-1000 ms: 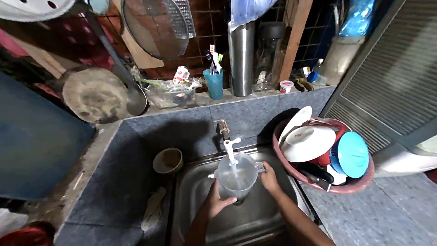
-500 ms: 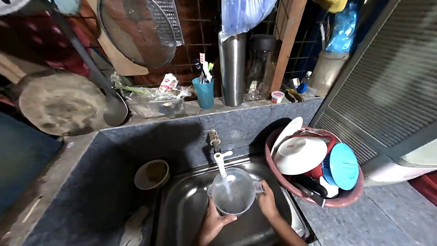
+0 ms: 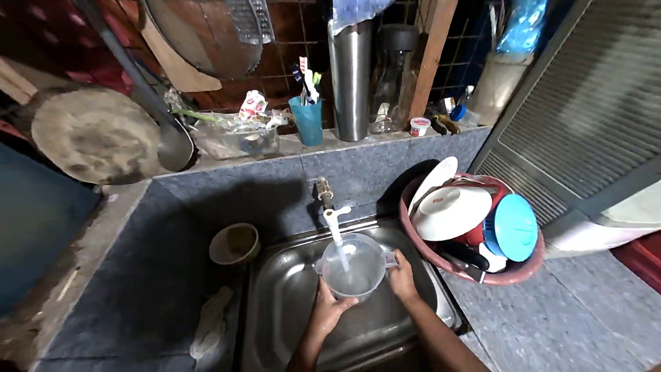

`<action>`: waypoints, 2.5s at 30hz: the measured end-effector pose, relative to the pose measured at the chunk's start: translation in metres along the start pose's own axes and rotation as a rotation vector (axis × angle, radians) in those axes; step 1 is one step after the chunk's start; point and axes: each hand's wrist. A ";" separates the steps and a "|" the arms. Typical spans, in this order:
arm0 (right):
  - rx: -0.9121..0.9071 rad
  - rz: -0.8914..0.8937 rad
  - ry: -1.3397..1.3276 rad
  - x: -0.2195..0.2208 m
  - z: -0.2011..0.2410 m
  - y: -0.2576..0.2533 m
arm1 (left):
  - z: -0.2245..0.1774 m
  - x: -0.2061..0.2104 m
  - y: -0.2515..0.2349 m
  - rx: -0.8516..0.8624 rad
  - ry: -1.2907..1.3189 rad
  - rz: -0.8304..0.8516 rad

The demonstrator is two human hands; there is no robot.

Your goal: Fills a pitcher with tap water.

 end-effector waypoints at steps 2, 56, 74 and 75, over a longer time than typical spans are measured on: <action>-0.004 -0.001 0.002 0.000 -0.001 0.000 | 0.000 -0.002 -0.001 0.012 -0.012 0.019; -0.005 -0.022 0.060 0.000 -0.001 -0.002 | 0.005 0.000 -0.002 0.023 0.046 0.012; -0.011 -0.030 0.040 0.001 -0.003 -0.002 | 0.007 0.001 -0.002 -0.004 0.084 0.004; -0.009 -0.027 0.041 0.001 -0.003 -0.003 | 0.005 0.001 -0.002 -0.005 0.088 0.003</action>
Point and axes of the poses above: each hand's wrist, its own y-axis away from the middle knuckle, its own x-axis out of the palm, z = x × y, and after that the axes turned 13 degrees about x, right-handed
